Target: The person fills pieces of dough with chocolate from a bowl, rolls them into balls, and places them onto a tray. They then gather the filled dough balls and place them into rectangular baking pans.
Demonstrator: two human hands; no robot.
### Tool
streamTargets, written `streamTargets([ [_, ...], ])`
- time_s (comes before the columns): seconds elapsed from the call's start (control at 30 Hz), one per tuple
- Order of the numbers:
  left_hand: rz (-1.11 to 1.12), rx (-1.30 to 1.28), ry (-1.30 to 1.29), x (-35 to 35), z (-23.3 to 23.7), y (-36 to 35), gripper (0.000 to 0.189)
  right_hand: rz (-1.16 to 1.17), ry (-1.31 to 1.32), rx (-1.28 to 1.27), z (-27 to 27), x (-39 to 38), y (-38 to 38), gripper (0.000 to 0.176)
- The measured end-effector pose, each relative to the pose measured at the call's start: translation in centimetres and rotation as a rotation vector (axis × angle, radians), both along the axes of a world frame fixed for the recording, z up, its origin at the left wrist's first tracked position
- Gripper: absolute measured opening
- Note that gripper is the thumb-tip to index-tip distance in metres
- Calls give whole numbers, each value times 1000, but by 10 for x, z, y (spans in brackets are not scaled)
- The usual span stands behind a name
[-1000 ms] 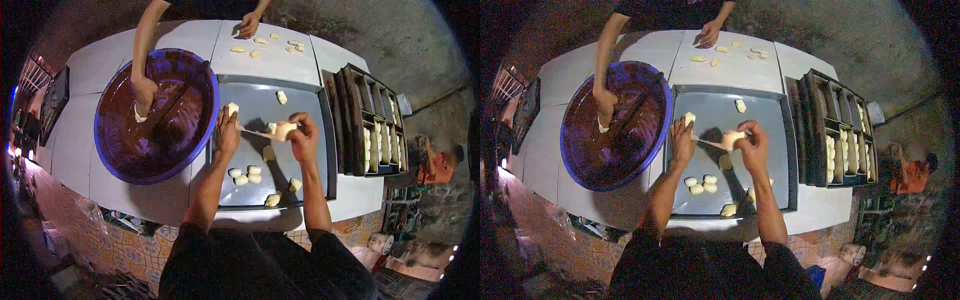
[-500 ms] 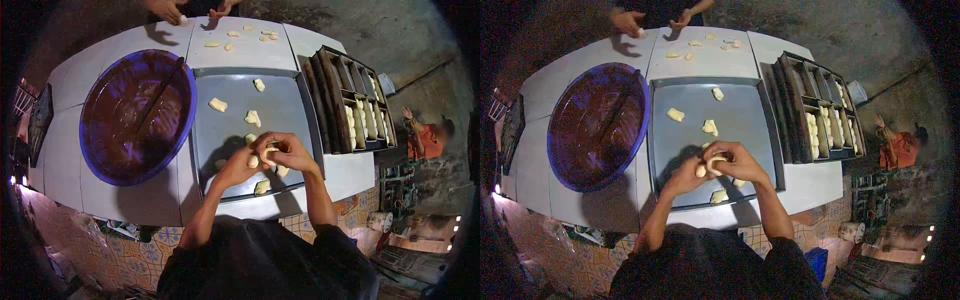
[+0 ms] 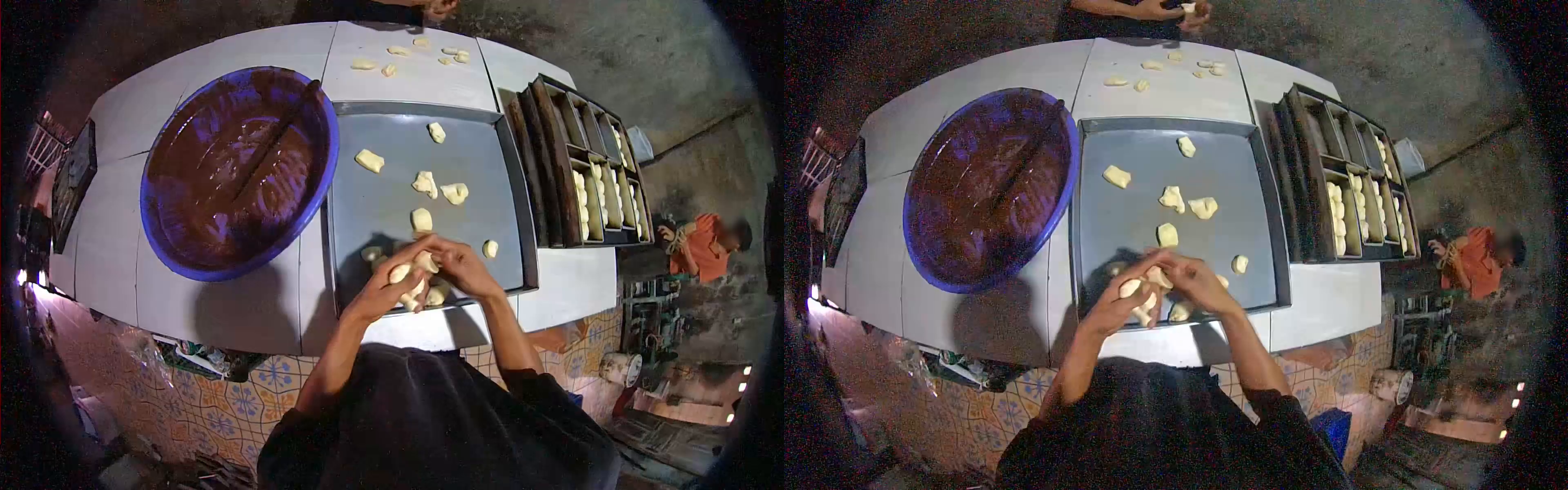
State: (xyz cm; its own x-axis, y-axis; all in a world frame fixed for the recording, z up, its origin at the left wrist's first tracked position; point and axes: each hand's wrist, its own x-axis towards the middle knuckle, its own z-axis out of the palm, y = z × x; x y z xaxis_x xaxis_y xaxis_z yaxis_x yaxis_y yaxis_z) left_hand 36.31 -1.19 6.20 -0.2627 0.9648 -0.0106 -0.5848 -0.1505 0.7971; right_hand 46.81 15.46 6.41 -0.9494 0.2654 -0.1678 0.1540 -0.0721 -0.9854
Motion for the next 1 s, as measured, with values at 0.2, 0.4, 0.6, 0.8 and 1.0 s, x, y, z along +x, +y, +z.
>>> streamTargets([
  [0.2,477,-143,-98,0,-23,-26,54,-376,-51,174,19,20,51,42],
  [0.4,548,51,-87,21,-10,-9,59,-171,-9,387,-8,21,-18,63],
  [0.6,745,144,-464,10,-21,-34,33,-204,-93,94,18,21,-51,27],
  [0.8,1004,236,-525,-23,-23,-70,17,-802,174,349,-16,47,42,32],
  [1.0,1055,-83,64,-22,-16,-78,27,-536,-281,1407,-43,74,86,50],
])
